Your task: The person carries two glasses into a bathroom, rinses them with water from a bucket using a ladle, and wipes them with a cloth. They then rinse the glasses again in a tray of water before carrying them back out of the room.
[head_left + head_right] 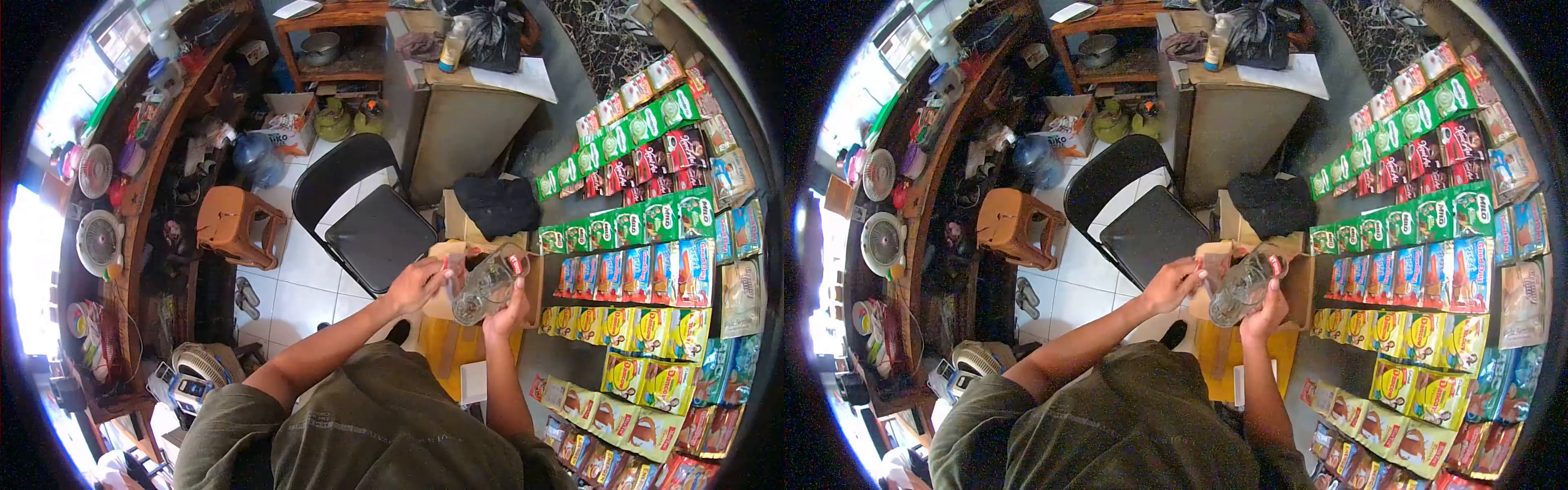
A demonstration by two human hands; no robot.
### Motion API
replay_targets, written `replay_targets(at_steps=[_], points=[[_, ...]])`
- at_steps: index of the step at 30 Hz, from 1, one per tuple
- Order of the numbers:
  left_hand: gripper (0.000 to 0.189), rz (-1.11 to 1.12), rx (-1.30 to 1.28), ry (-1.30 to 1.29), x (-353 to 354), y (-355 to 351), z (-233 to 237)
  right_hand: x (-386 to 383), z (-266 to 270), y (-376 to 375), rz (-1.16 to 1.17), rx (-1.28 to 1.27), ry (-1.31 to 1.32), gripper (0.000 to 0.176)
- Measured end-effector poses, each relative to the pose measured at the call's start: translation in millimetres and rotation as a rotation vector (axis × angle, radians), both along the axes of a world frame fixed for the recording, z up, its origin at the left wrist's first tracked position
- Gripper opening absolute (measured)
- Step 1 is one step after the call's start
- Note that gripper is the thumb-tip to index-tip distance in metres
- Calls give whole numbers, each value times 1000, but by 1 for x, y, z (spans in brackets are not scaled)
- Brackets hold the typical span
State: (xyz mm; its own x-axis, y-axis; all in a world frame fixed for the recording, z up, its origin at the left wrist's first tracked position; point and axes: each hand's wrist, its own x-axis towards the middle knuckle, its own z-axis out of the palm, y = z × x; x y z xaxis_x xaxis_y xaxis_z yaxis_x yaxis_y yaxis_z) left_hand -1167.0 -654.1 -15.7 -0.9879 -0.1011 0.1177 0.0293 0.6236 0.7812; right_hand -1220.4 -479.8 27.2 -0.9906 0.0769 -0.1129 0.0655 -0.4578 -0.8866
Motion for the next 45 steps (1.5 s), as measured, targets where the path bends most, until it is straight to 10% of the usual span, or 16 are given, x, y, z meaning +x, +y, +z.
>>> replay_targets(at_steps=[2, 9, 24, 26, 30, 35, 45], points=[[33, 8, 642, 170, -1, -8, -9, 0, 2, -8, -10, -4, 13, 39], [26, 255, 921, 143, 75, -129, 75, 32, -3, -68, 27, -45, 51, 36], [34, 199, 1063, 291, 242, -271, 142, 155, 51, -371, 495, -246, -59, 33], [42, 233, 257, 388, 249, -281, 138, 163, 58, -386, 543, -229, -118, 34], [62, 402, -307, 609, 237, -288, 132, 165, 62, -404, 580, -105, -134, 33], [83, 560, -6, 532, 199, -302, 125, 148, 51, -427, 518, -88, -29, 31], [54, 155, 619, 280, 156, -365, 135, 51, 68, -467, 458, -268, 14, 25]])
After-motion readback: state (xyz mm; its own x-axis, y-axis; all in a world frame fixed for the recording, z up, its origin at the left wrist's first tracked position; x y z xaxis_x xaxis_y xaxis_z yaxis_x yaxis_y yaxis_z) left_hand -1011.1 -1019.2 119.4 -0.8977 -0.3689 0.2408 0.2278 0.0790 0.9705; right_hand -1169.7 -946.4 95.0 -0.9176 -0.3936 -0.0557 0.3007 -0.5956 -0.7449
